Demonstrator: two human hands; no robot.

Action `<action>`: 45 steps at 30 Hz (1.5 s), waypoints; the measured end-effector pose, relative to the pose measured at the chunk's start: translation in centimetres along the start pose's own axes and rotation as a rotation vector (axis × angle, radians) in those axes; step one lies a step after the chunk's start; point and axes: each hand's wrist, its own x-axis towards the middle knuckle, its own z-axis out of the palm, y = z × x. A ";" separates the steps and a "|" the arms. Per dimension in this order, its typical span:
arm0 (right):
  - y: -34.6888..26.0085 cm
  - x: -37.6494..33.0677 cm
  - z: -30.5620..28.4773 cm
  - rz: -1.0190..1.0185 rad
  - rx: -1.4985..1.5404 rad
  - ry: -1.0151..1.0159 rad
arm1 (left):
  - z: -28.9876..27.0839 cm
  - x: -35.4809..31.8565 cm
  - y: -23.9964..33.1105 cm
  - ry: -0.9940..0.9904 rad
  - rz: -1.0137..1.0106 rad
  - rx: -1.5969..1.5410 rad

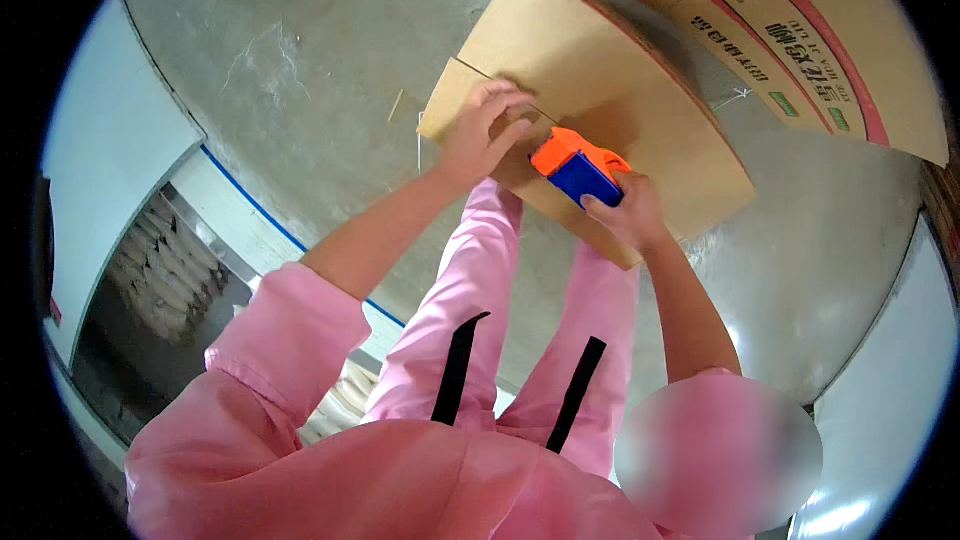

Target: The person marks flat cardboard sheets with a marker, then folds and tapes them into boxes using a handheld tape dispenser. The person stacks the finished boxes on the floor.

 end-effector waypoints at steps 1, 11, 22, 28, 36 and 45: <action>0.0 -0.6 0.0 0.041 0.044 -0.010 | 0.7 -0.6 -0.1 -0.059 -0.297 -0.329; -1.0 -0.1 -0.7 -0.112 -0.195 -0.054 | 3.3 -1.5 -1.6 -0.145 -0.751 -0.917; -9.6 4.7 2.9 0.053 -0.384 0.053 | -4.4 7.3 -11.7 0.260 -0.809 -0.638; -10.0 4.3 2.5 0.139 -0.423 0.029 | -2.7 8.0 -8.8 0.287 -0.509 0.065; -2.3 -6.6 -2.1 0.230 -0.478 0.066 | -0.5 7.5 -5.2 0.202 -0.420 0.448; 27.0 -14.0 -6.0 0.684 -0.365 0.217 | 0.1 8.2 -6.9 0.202 -0.396 0.340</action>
